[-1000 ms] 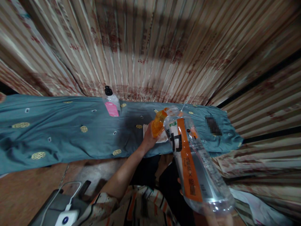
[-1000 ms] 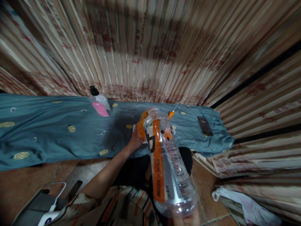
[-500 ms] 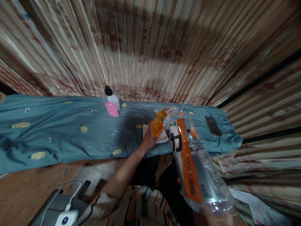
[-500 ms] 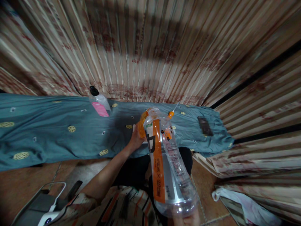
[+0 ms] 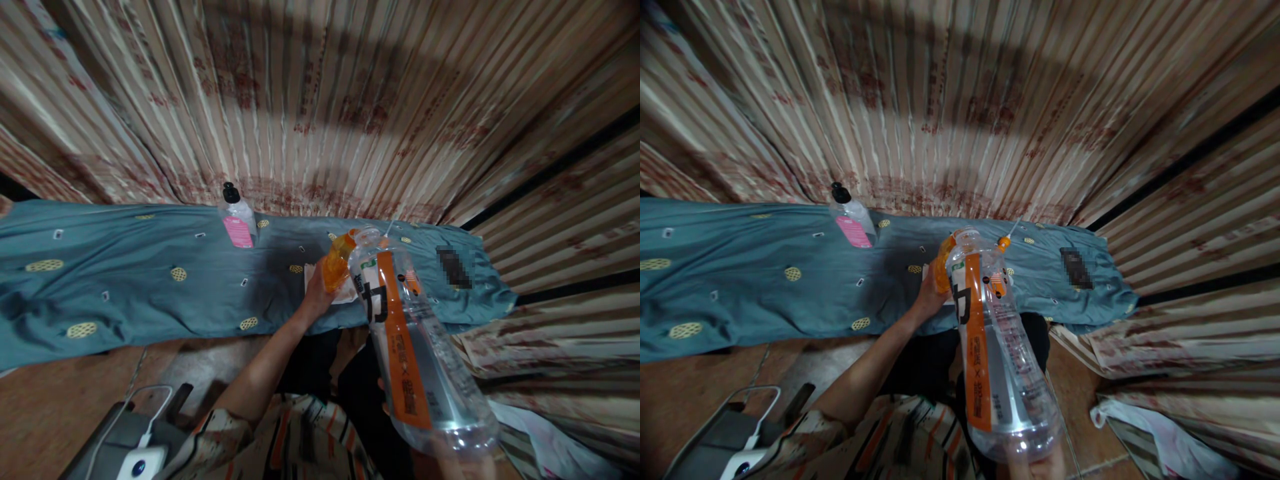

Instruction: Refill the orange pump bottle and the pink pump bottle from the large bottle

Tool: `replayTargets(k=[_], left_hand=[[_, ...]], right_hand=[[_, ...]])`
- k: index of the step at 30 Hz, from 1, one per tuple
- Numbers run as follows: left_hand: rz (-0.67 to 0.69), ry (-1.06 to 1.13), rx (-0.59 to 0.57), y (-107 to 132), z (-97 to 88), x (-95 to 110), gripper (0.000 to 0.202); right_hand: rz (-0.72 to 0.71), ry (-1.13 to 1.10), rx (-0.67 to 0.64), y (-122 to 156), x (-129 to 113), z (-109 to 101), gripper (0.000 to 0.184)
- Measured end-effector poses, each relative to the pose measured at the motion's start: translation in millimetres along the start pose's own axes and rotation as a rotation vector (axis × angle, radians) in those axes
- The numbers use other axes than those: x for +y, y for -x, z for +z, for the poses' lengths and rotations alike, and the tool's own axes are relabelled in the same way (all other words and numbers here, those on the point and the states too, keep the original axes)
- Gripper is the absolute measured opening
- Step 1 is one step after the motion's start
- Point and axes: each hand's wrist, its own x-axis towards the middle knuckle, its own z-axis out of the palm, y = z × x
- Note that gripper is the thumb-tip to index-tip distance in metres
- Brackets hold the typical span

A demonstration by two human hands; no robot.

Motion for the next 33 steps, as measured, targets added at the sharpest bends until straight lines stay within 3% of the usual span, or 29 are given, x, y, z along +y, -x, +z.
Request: replayTargets(k=[18, 33], left_hand=[[0.055, -0.029, -0.006, 0.2, 1.2, -12.6, 0.069], [0.045, 0.005, 0.007, -0.1, 1.7, -9.3, 0.067]], right_hand=[[0.026, -0.033, 0.026, 1.9, 0.5, 1.3, 0.044], [0.074, -0.053, 0.032, 0.6, -4.9, 3.9, 0.044]])
